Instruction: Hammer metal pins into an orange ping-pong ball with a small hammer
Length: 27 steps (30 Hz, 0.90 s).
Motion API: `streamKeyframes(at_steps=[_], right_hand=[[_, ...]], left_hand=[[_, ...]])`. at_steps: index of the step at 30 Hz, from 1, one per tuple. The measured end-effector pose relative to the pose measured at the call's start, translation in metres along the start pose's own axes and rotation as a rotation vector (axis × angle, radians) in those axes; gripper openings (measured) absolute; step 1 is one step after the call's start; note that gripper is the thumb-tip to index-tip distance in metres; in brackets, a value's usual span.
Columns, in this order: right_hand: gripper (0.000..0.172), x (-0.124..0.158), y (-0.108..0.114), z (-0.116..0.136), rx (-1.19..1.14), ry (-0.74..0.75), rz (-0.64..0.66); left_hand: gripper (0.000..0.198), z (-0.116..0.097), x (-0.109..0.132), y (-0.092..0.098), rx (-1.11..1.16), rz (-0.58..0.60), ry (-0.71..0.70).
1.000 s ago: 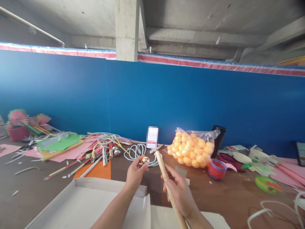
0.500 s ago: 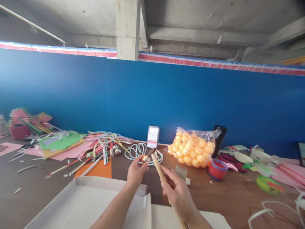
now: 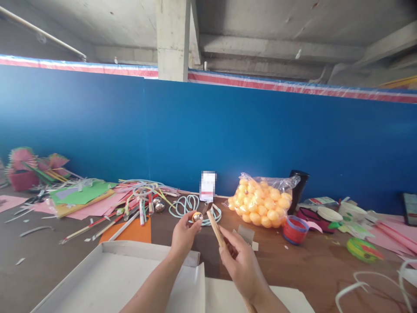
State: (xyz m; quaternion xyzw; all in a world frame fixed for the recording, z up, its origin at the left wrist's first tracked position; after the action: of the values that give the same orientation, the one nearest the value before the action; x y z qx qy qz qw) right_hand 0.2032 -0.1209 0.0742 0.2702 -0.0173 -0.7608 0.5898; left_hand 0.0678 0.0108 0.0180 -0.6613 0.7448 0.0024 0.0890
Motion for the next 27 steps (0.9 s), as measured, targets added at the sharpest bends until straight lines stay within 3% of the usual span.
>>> streamKeyframes(at_steps=[8, 27], right_hand=[[0.043, 0.0007, -0.0025, 0.0013, 0.121, 0.041, 0.044], [0.044, 0.0031, 0.0013, 0.0078, -0.019, 0.025, 0.002]], left_hand=[[0.044, 0.0013, 0.0013, -0.0010, -0.071, -0.016, -0.026], [0.045, -0.0030, 0.0029, -0.0003, -0.060, 0.002, -0.015]])
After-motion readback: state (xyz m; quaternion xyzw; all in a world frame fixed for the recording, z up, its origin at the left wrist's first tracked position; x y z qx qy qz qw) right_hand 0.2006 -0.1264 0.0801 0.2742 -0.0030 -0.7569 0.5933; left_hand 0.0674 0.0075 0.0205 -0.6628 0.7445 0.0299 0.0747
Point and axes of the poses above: each hand's wrist, its own x-axis away from the middle knuckle, its own y-axis out of the back of the hand, z = x × y, the point moved 6 cm from there along -x, towards the middle knuckle, and after that the axes turned 1 degree about y, right-handed, at the moved point
